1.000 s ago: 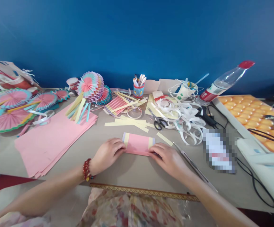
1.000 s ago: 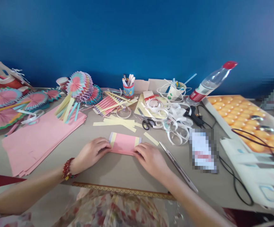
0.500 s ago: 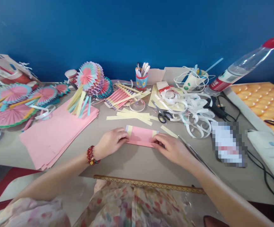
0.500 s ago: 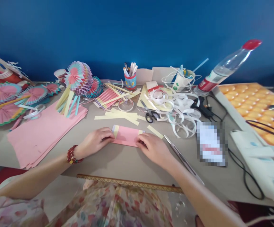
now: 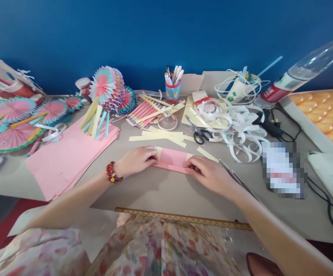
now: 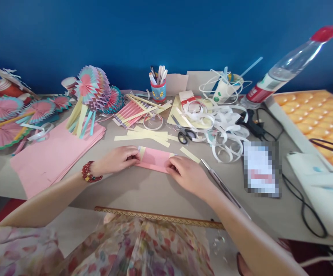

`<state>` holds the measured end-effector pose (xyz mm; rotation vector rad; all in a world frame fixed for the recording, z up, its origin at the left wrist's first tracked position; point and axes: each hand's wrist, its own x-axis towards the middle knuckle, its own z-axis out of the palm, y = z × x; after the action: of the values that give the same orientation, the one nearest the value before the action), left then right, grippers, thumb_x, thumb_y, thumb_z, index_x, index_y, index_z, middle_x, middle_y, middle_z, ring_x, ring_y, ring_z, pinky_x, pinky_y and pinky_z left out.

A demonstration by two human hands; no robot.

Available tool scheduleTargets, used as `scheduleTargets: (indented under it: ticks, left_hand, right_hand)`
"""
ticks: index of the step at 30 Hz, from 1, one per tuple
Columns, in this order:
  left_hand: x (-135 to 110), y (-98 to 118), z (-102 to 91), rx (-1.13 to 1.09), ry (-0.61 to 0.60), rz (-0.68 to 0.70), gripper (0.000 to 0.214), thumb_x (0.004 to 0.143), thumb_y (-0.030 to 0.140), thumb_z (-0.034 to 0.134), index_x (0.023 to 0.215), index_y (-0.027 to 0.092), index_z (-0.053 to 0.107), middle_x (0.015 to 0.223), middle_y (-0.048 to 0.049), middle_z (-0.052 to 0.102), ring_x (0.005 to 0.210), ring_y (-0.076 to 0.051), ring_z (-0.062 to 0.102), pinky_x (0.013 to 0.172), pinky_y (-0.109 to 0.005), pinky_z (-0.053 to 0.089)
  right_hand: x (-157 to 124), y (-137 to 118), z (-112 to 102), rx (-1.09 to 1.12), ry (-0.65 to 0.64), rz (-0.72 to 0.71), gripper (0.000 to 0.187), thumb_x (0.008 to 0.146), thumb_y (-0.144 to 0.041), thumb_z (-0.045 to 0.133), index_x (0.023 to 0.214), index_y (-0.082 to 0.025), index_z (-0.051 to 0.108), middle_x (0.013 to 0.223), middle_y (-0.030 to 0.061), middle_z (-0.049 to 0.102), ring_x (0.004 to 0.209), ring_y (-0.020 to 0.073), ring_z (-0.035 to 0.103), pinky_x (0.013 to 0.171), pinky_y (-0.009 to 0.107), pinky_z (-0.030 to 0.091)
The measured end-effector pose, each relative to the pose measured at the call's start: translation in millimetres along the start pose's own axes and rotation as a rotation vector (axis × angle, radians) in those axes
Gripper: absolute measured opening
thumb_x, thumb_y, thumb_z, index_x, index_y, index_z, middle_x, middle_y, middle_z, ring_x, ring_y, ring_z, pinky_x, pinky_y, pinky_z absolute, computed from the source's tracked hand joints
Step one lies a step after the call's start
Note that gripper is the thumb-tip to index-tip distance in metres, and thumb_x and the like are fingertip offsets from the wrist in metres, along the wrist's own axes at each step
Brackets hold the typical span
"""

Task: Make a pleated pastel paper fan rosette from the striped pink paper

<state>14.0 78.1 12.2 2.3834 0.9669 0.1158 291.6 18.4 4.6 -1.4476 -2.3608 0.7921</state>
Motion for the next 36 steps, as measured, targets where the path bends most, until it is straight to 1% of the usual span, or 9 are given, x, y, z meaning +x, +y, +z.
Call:
scheduleTargets:
  ticks: [6, 9, 19, 23, 31, 36]
  left_hand:
    - [5, 0, -5.3, -0.045, -0.035, -0.024, 0.013, 0.090, 0.025, 0.052, 0.081, 0.019, 0.060, 0.082, 0.0001, 0.063, 0.077, -0.016, 0.058, 0.072, -0.026, 0.038]
    - [6, -1, -5.4, -0.055, -0.042, -0.014, 0.012, 0.089, 0.022, 0.053, 0.080, 0.019, 0.060, 0.081, 0.0003, 0.063, 0.076, -0.016, 0.057, 0.072, -0.025, 0.038]
    - [0, -3, -0.6, -0.037, 0.017, 0.011, 0.016, 0.092, 0.027, 0.051, 0.080, 0.020, 0.060, 0.082, 0.0001, 0.061, 0.076, -0.016, 0.056, 0.071, -0.025, 0.039]
    - [-1, -4, 0.1, -0.032, 0.015, 0.021, 0.017, 0.093, 0.027, 0.051, 0.080, 0.019, 0.059, 0.083, 0.0002, 0.061, 0.077, -0.016, 0.056, 0.071, -0.025, 0.038]
    - [-5, -1, 3.1, 0.002, 0.038, 0.019, 0.019, 0.096, 0.029, 0.047, 0.083, 0.020, 0.058, 0.087, -0.0004, 0.061, 0.079, -0.016, 0.057, 0.071, -0.025, 0.039]
    - [-6, 0, 4.4, 0.022, 0.050, 0.018, 0.018, 0.096, 0.030, 0.048, 0.085, 0.021, 0.058, 0.088, -0.0006, 0.061, 0.080, -0.016, 0.057, 0.071, -0.026, 0.039]
  right_hand:
    - [-1, 3, 2, -0.006, -0.001, -0.001, 0.011, 0.092, -0.028, 0.051, 0.092, -0.022, 0.061, 0.090, 0.0033, 0.068, 0.081, 0.0190, 0.061, 0.070, 0.029, 0.043]
    - [-1, 2, 1, -0.005, 0.010, -0.001, 0.012, 0.092, -0.027, 0.050, 0.092, -0.023, 0.061, 0.091, 0.0038, 0.069, 0.081, 0.0188, 0.062, 0.070, 0.029, 0.043]
    - [1, 0, -1, -0.020, -0.009, 0.009, 0.010, 0.091, -0.026, 0.051, 0.091, -0.023, 0.061, 0.090, 0.0034, 0.069, 0.078, 0.0186, 0.061, 0.069, 0.029, 0.043]
    - [1, -2, -1, -0.036, -0.024, 0.032, 0.008, 0.091, -0.025, 0.052, 0.091, -0.022, 0.060, 0.090, 0.0028, 0.068, 0.080, 0.0189, 0.061, 0.069, 0.029, 0.042]
    - [1, 0, 0, -0.030, -0.007, 0.015, 0.009, 0.091, -0.026, 0.052, 0.090, -0.023, 0.060, 0.088, 0.0026, 0.068, 0.075, 0.0174, 0.060, 0.067, 0.028, 0.042]
    - [1, 0, -1, -0.016, -0.021, 0.013, 0.011, 0.091, -0.027, 0.051, 0.090, -0.023, 0.061, 0.088, 0.0028, 0.068, 0.074, 0.0173, 0.060, 0.065, 0.028, 0.042]
